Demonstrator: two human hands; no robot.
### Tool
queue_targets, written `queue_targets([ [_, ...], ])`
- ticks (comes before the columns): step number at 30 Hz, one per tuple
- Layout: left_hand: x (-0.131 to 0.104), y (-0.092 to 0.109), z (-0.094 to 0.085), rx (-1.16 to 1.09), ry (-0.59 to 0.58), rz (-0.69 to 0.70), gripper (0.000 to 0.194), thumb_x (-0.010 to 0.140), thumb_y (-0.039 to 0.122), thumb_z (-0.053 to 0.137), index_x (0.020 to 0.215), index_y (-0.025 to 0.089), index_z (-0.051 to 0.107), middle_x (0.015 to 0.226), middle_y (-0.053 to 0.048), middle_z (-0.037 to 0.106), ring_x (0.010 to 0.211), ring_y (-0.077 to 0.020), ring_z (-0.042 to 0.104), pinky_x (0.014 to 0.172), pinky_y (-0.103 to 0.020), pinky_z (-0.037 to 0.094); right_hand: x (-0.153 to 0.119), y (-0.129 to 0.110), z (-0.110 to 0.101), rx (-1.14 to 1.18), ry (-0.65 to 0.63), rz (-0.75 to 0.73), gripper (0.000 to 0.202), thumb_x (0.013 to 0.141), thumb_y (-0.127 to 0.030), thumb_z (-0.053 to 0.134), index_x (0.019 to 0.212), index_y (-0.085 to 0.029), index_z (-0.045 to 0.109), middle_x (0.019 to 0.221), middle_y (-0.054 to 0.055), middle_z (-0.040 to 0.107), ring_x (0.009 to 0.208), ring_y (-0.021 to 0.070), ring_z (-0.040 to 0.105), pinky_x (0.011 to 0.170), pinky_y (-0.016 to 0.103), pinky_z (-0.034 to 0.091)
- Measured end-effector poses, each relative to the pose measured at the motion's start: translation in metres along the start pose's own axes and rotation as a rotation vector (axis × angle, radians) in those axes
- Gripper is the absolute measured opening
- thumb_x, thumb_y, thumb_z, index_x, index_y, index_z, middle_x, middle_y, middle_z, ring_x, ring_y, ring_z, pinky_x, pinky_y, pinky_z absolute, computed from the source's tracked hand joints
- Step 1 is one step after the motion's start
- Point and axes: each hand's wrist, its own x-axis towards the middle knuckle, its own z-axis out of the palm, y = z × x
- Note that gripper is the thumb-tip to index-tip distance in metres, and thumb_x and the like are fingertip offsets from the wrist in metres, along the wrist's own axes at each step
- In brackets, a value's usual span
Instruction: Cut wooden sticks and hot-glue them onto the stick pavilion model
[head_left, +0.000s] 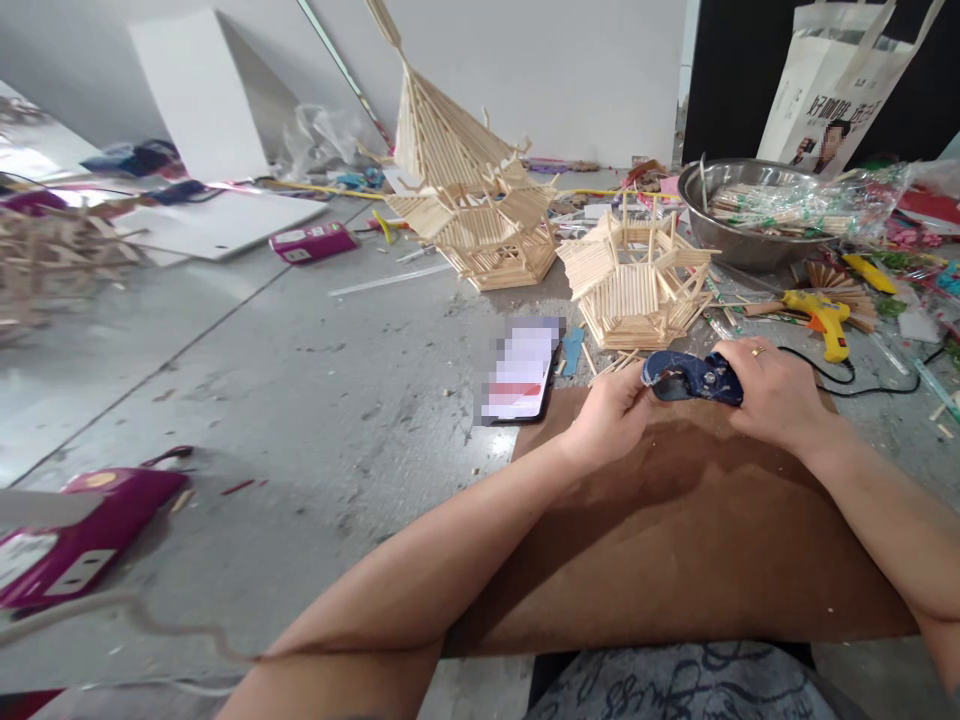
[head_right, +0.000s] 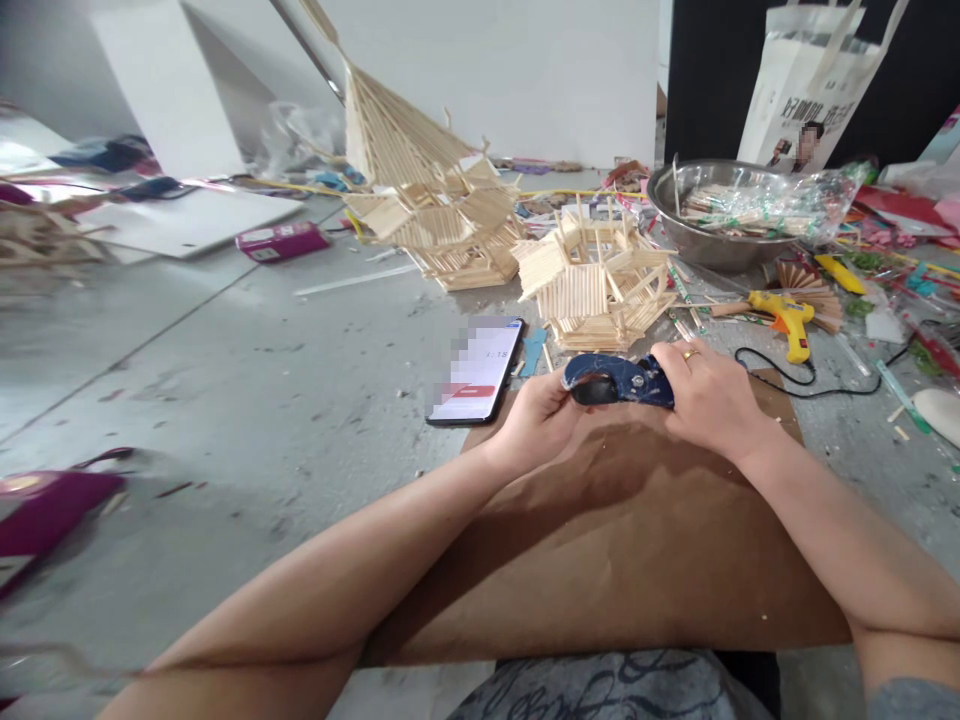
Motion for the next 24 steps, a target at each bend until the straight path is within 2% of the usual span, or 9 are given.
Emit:
queue_targets([
  [9, -0.0015, -0.0026, 0.0009, -0.007, -0.011, -0.004, 0.015, 0.078, 0.016, 0.041, 0.065, 0.016, 0.05, 0.061, 0.0, 0.058, 0.059, -0.0092, 0.054, 0.057, -0.02, 0.042, -0.0017, -0.0022, 0.0022, -0.006, -0.021, 0.035, 0.032, 0.079, -0.039, 0.043, 0.096, -0.013, 0.053, 0.081, 0.01, 0.063, 0.077, 0.0218, 0.057, 0.061, 0.029, 0.036],
  [16, -0.0026, -0.0031, 0.0016, -0.003, -0.02, -0.048, 0.021, 0.082, 0.023, 0.041, 0.065, 0.016, 0.051, 0.061, 0.0, 0.058, 0.059, -0.0099, 0.054, 0.058, -0.021, 0.042, -0.004, -0.0028, 0.0068, 0.014, -0.07, 0.066, 0.033, 0.077, -0.04, 0.045, 0.095, -0.014, 0.054, 0.079, 0.009, 0.064, 0.074, 0.0216, 0.058, 0.057, 0.028, 0.034],
  [20, -0.0017, -0.0016, 0.0017, -0.016, -0.038, -0.086, 0.025, 0.084, 0.028, 0.041, 0.064, 0.016, 0.052, 0.058, 0.001, 0.056, 0.055, -0.0085, 0.051, 0.056, -0.021, 0.042, -0.0045, -0.005, 0.009, -0.003, -0.107, 0.139, 0.03, 0.075, -0.041, 0.045, 0.091, -0.016, 0.054, 0.072, 0.007, 0.063, 0.068, 0.0216, 0.058, 0.054, 0.027, 0.032],
  [24, 0.0021, 0.0007, -0.0002, -0.122, -0.046, -0.202, 0.028, 0.083, 0.033, 0.044, 0.065, 0.015, 0.055, 0.058, -0.001, 0.057, 0.053, -0.0078, 0.049, 0.054, -0.021, 0.041, -0.0022, 0.0025, 0.0098, -0.042, -0.082, 0.253, 0.03, 0.072, -0.036, 0.049, 0.095, -0.017, 0.053, 0.072, 0.007, 0.064, 0.067, 0.0225, 0.059, 0.053, 0.028, 0.032],
])
